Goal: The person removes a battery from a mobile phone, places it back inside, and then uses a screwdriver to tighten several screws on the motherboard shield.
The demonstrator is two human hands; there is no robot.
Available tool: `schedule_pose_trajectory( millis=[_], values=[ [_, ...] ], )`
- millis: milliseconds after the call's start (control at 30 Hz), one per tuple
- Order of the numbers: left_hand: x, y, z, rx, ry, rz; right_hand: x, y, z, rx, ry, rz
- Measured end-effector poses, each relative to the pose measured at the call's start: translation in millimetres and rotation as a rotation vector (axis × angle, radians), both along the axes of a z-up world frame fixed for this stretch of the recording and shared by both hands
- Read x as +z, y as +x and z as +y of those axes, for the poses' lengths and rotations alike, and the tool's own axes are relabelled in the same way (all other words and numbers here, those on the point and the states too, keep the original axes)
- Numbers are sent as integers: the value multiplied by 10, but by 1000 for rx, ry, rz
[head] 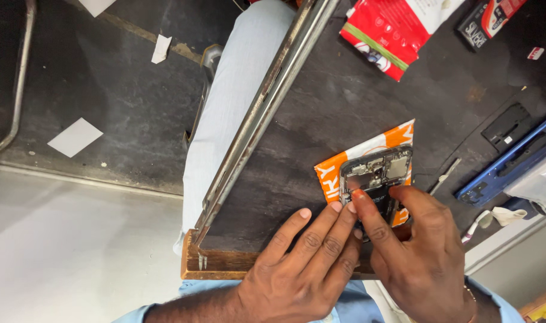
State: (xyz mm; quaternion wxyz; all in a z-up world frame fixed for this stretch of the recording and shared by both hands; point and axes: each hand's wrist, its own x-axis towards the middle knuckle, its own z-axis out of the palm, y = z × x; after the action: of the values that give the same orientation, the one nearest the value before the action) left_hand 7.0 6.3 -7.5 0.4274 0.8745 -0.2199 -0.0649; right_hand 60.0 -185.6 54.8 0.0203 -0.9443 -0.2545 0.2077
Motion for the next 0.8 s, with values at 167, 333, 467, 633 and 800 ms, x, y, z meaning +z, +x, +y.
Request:
schedule_pose_trajectory(
  millis=[167, 333, 467, 633, 800],
  values=[
    [13, 12, -4, 12, -13, 3, 22, 48, 33, 11, 20, 22],
    [3, 4, -5, 14, -11, -17, 74, 35, 36, -50, 8, 76],
    [11, -23, -14, 23, -10, -9, 38, 26, 31, -40, 46, 74],
    [17, -8, -8, 24, -5, -8, 17, 35, 20, -50, 64, 81],
    [16, -2, -16, 21, -10, 4, 2, 37, 53, -4, 56, 45]
  ],
)
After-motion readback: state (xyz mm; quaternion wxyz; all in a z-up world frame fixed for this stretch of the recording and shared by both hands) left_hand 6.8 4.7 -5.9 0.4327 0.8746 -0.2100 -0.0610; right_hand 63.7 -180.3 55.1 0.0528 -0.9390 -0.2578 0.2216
